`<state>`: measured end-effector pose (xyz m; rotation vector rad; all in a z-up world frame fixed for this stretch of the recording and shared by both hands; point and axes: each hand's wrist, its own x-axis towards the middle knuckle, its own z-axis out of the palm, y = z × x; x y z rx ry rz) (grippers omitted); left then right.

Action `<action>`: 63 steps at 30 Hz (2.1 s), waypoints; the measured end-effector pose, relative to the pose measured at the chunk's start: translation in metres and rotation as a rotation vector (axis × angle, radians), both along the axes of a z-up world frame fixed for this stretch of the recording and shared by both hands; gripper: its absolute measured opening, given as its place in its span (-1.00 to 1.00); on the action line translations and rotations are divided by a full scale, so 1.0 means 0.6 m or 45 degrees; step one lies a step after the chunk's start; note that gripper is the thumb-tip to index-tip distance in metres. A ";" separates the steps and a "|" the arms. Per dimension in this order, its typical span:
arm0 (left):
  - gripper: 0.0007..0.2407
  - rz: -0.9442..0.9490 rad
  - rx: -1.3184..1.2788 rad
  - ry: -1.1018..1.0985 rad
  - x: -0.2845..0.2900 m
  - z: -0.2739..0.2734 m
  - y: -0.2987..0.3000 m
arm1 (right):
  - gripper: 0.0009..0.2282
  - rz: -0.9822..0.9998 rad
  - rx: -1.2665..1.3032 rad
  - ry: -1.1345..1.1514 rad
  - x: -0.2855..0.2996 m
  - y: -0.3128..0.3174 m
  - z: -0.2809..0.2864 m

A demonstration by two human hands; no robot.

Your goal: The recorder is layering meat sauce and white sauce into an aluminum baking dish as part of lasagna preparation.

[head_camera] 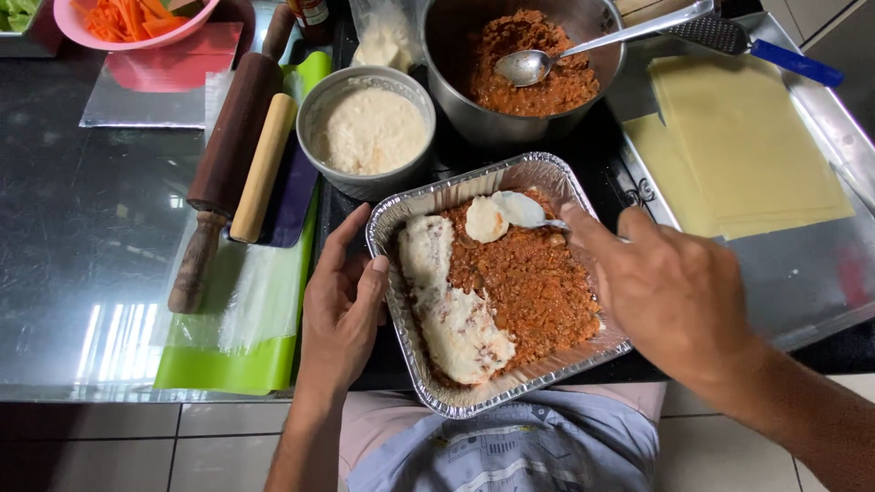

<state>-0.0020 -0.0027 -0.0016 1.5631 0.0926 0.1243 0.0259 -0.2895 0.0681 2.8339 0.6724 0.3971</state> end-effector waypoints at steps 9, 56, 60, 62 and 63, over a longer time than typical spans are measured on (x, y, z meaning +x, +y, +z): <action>-0.55 -0.006 0.020 -0.080 0.000 -0.005 -0.001 | -0.65 0.431 0.385 0.023 -0.002 0.042 -0.032; -0.84 -0.146 -0.192 0.368 -0.128 -0.011 0.001 | -0.68 0.611 0.420 0.436 0.048 -0.001 0.007; -0.84 -0.544 -0.332 0.547 -0.137 0.009 -0.023 | -0.68 0.922 0.450 0.415 0.061 -0.016 0.010; -0.81 -0.524 -0.115 0.532 -0.131 0.022 -0.016 | -0.74 0.784 0.437 0.384 0.064 -0.013 0.001; -0.77 -0.493 0.103 0.513 -0.128 0.029 -0.011 | -0.79 0.655 0.426 0.350 0.067 -0.011 -0.003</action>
